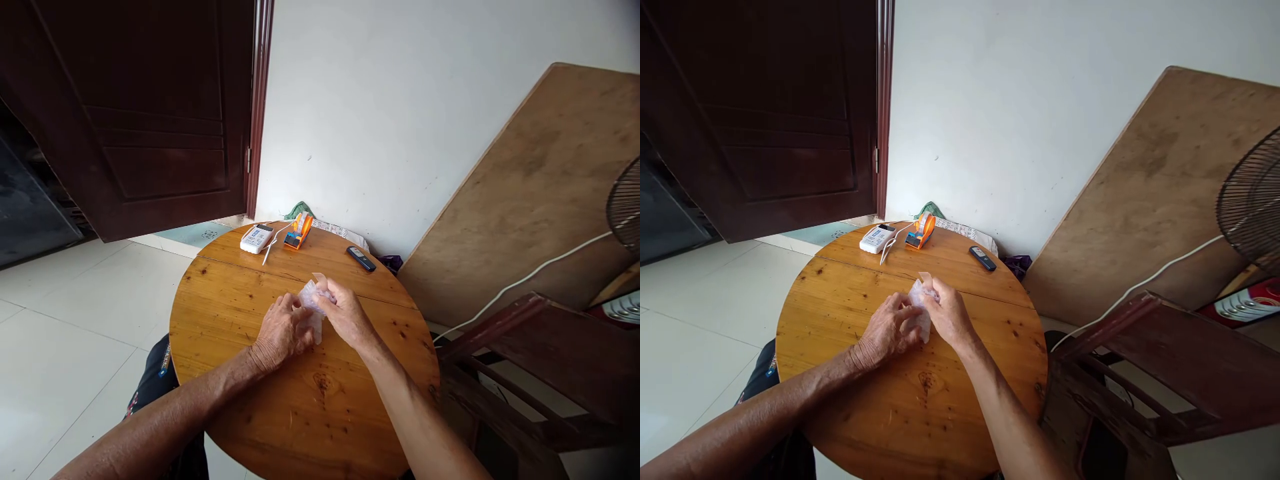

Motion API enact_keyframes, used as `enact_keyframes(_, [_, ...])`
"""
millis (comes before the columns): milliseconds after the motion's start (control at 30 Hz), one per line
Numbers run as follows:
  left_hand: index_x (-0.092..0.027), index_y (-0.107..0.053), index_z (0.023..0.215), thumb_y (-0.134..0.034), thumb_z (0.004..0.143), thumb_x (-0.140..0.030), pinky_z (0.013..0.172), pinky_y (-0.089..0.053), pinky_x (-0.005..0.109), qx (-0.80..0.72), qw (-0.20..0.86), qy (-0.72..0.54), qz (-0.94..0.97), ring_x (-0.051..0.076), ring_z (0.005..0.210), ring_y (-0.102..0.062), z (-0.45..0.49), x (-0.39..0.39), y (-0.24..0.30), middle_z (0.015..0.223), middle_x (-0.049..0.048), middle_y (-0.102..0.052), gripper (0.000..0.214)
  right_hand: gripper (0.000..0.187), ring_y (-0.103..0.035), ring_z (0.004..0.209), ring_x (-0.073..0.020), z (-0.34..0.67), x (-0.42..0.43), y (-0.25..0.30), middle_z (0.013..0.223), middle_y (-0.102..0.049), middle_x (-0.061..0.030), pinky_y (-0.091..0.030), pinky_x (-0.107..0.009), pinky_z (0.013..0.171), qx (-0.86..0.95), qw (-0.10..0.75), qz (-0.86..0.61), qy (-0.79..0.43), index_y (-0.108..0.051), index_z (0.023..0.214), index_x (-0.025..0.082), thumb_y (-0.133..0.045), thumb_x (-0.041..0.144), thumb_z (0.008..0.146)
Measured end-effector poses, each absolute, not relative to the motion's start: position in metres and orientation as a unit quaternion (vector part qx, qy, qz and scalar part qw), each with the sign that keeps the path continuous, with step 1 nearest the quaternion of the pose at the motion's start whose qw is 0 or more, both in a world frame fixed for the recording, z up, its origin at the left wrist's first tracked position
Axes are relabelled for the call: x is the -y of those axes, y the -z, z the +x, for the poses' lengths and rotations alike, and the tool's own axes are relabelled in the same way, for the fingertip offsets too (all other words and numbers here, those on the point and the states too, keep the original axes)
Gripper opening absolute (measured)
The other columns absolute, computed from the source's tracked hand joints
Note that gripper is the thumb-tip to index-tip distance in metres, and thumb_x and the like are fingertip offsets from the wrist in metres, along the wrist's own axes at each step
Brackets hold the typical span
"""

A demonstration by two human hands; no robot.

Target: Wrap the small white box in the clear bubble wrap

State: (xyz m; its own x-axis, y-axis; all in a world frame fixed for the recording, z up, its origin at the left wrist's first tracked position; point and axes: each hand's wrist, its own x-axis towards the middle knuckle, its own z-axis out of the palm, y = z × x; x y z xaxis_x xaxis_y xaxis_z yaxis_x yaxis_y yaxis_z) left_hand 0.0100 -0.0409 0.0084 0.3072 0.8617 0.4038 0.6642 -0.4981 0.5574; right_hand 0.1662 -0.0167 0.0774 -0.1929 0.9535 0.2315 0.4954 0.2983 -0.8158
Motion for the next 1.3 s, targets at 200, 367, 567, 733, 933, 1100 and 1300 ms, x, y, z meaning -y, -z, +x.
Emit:
enact_keyframes(200, [-0.018, -0.061, 0.106, -0.070, 0.079, -0.041, 0.089, -0.052, 0.045, -0.545, 0.173, -0.353, 0.740, 0.027, 0.099, -0.059, 0.009, 0.046, -0.009, 0.105, 0.0090, -0.058, 0.036, 0.012, -0.055, 0.067, -0.0163, 0.162, 0.051, -0.062, 0.074, -0.063, 0.0001, -0.043, -0.025, 0.066, 0.711, 0.393, -0.529, -0.246, -0.058, 0.080, 0.023, -0.052, 0.032, 0.086])
enact_keyframes(367, [-0.020, -0.052, 0.133, -0.069, 0.080, -0.037, 0.099, -0.050, 0.044, -0.507, 0.218, -0.393, 0.736, 0.028, 0.119, -0.057, 0.006, 0.043, -0.007, 0.134, 0.0130, -0.053, 0.059, 0.013, -0.066, 0.090, -0.0213, 0.159, 0.077, -0.041, 0.097, -0.071, -0.0057, -0.050, -0.029, 0.082, 0.745, 0.413, -0.485, -0.197, -0.061, 0.089, 0.025, -0.048, 0.024, 0.091])
enact_keyframes(567, [-0.020, -0.059, 0.129, -0.072, 0.076, -0.030, 0.110, -0.042, 0.052, -0.398, 0.233, -0.322, 0.827, 0.032, 0.130, -0.052, -0.016, 0.037, -0.005, 0.145, 0.0153, -0.052, 0.055, 0.025, -0.066, 0.107, -0.0243, 0.160, 0.087, -0.012, 0.112, -0.070, -0.0096, -0.053, -0.037, 0.095, 0.784, 0.427, -0.437, -0.105, -0.065, 0.099, 0.026, -0.046, 0.012, 0.090])
enact_keyframes(733, [-0.020, -0.053, 0.133, -0.068, 0.072, -0.014, 0.114, -0.040, 0.048, -0.360, 0.214, -0.301, 0.856, 0.029, 0.138, -0.046, -0.019, 0.032, -0.002, 0.150, 0.0161, -0.047, 0.064, 0.030, -0.066, 0.111, -0.0241, 0.160, 0.085, -0.003, 0.113, -0.070, -0.0091, -0.053, -0.040, 0.099, 0.783, 0.441, -0.429, -0.095, -0.068, 0.099, 0.026, -0.046, 0.009, 0.088])
enact_keyframes(933, [-0.017, -0.066, 0.113, -0.070, 0.073, -0.023, 0.076, -0.052, 0.028, -0.408, 0.296, -0.327, 0.799, 0.018, 0.085, -0.064, -0.008, 0.026, -0.012, 0.101, 0.0058, -0.069, 0.041, 0.020, -0.069, 0.098, -0.0226, 0.164, 0.073, -0.032, 0.101, -0.073, -0.0072, -0.054, -0.033, 0.090, 0.739, 0.443, -0.460, -0.216, -0.067, 0.091, 0.024, -0.048, 0.029, 0.095])
enact_keyframes(1100, [-0.014, -0.066, 0.092, -0.067, 0.078, -0.034, 0.049, -0.039, 0.022, -0.514, 0.496, -0.283, 0.640, 0.012, 0.055, -0.055, -0.002, 0.017, -0.027, 0.067, -0.0029, -0.060, 0.025, 0.022, -0.062, 0.071, -0.0169, 0.167, 0.033, -0.049, 0.076, -0.068, 0.0000, -0.048, -0.025, 0.064, 0.675, 0.384, -0.534, -0.335, -0.066, 0.084, 0.021, -0.055, 0.040, 0.087])
enact_keyframes(1300, [-0.014, -0.066, 0.086, -0.062, 0.079, -0.028, 0.053, -0.038, 0.021, -0.565, 0.444, -0.300, 0.627, 0.012, 0.058, -0.054, -0.004, 0.002, -0.032, 0.066, -0.0029, -0.060, 0.016, 0.072, -0.068, 0.098, -0.0226, 0.176, 0.014, -0.040, 0.112, -0.073, -0.0079, -0.053, -0.035, 0.086, 0.580, 0.389, -0.454, -0.554, -0.049, 0.137, 0.022, -0.076, 0.040, 0.073])
